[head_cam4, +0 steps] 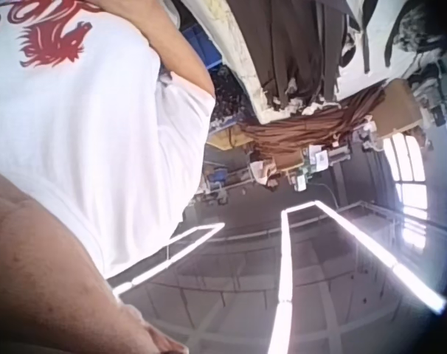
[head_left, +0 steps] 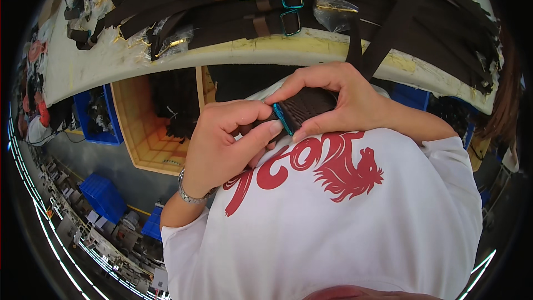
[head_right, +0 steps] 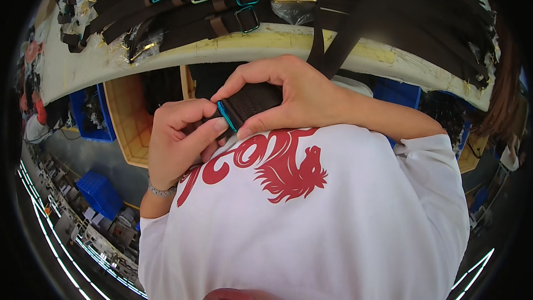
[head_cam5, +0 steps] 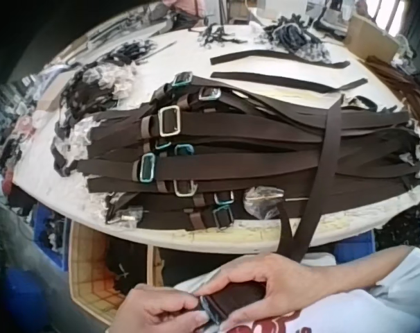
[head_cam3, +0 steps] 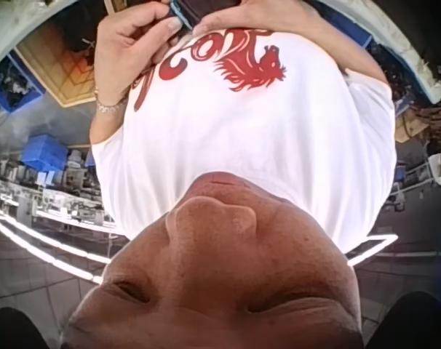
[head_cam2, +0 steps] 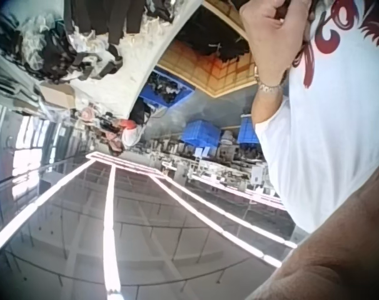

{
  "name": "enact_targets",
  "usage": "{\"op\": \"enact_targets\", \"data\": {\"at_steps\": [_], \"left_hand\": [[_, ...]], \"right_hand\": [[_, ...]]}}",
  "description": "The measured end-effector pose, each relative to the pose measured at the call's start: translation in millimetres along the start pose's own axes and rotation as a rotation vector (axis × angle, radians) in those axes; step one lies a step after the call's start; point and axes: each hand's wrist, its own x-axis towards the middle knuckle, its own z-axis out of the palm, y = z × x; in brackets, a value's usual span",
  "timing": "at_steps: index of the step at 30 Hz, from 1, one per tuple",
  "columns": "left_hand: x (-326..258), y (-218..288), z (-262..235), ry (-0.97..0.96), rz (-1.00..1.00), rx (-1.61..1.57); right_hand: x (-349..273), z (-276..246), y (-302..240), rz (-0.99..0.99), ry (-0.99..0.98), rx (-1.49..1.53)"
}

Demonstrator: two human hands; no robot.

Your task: The person repeatedly picks up brown fabric straps and teal plastic buckles from a workbench, threads the strap ends through the buckles, and folds the strap back to secure it. They handle the items one at a time and place the finished straps back on the table.

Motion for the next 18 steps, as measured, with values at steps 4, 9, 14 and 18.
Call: {"op": "enact_targets", "data": {"at_steps": [4, 9, 14, 18], "left_hand": [[7, -18, 1, -0.036, -0.086, -0.514], [1, 4, 6, 0.031, -0.137, -0.122], [-2, -6, 10, 0.054, 0.006, -0.139], [6, -30, 0, -0.041, -0.159, -0.689]], "right_hand": [[1, 4, -5, -0.010, 0.064, 0.035], [0, 1, 0, 0.001, 0.032, -0.045], [-1, 2, -3, -0.096, 0.045, -0.122], [1, 3, -5, -0.037, 0.050, -0.028]]}}
